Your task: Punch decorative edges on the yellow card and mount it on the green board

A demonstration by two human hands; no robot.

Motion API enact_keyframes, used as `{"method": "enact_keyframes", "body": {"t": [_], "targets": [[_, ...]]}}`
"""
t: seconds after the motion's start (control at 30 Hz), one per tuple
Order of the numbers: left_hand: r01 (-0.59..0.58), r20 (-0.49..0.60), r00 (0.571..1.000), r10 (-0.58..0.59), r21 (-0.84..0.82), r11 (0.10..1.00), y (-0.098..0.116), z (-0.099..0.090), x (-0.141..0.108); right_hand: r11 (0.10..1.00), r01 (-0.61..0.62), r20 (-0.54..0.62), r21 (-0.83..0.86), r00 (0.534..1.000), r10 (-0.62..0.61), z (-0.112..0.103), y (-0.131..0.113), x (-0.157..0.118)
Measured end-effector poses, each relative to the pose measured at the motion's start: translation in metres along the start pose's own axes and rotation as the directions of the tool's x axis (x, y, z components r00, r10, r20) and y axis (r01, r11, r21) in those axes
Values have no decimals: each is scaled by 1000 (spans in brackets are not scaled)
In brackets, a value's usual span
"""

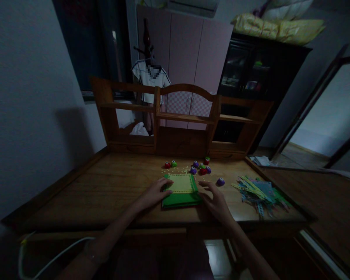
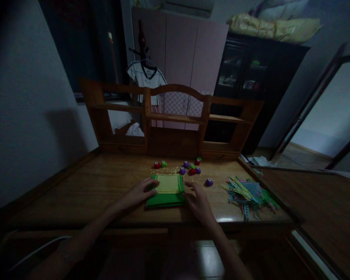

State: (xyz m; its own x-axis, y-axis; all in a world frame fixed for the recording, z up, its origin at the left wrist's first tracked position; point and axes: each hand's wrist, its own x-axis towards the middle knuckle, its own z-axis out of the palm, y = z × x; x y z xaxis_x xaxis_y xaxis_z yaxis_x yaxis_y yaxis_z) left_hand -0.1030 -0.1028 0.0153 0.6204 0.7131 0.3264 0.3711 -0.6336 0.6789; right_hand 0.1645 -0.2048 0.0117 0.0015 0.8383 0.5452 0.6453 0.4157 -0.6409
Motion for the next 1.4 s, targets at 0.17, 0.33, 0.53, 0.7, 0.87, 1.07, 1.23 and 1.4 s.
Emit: {"method": "enact_keyframes", "body": {"t": [0.17, 0.33, 0.53, 0.7, 0.87, 1.07, 1.23, 1.4], "targets": [[15, 148, 989, -13, -12, 1000, -8, -3, 17, 1000, -5, 157, 30, 988, 0, 10, -1, 17], [15, 193, 981, -25, 52, 999, -11, -1, 24, 999, -35, 228, 31, 973, 28, 18, -4, 26], [3, 144, 989, -14, 75, 997, -8, 16, 30, 995, -94, 260, 43, 962, 79, 21, 3, 32], [41, 71, 996, -48, 100, 994, -1, 30, 32, 990, -137, 287, 21, 950, 125, 25, 15, 36], [100, 69, 991, -114, 171, 980, 3, 34, 36, 977, -207, 351, 45, 919, 178, 27, 20, 43], [96, 88, 989, -117, 215, 972, 6, 35, 38, 975, -223, 390, 6, 898, 203, 25, 17, 49], [112, 130, 980, -150, 262, 959, 9, 33, 42, 965, -253, 416, -66, 872, 257, 25, 17, 53], [99, 187, 969, -160, 301, 948, 12, 30, 51, 938, -306, 425, -162, 837, 346, 26, 12, 61]]}}
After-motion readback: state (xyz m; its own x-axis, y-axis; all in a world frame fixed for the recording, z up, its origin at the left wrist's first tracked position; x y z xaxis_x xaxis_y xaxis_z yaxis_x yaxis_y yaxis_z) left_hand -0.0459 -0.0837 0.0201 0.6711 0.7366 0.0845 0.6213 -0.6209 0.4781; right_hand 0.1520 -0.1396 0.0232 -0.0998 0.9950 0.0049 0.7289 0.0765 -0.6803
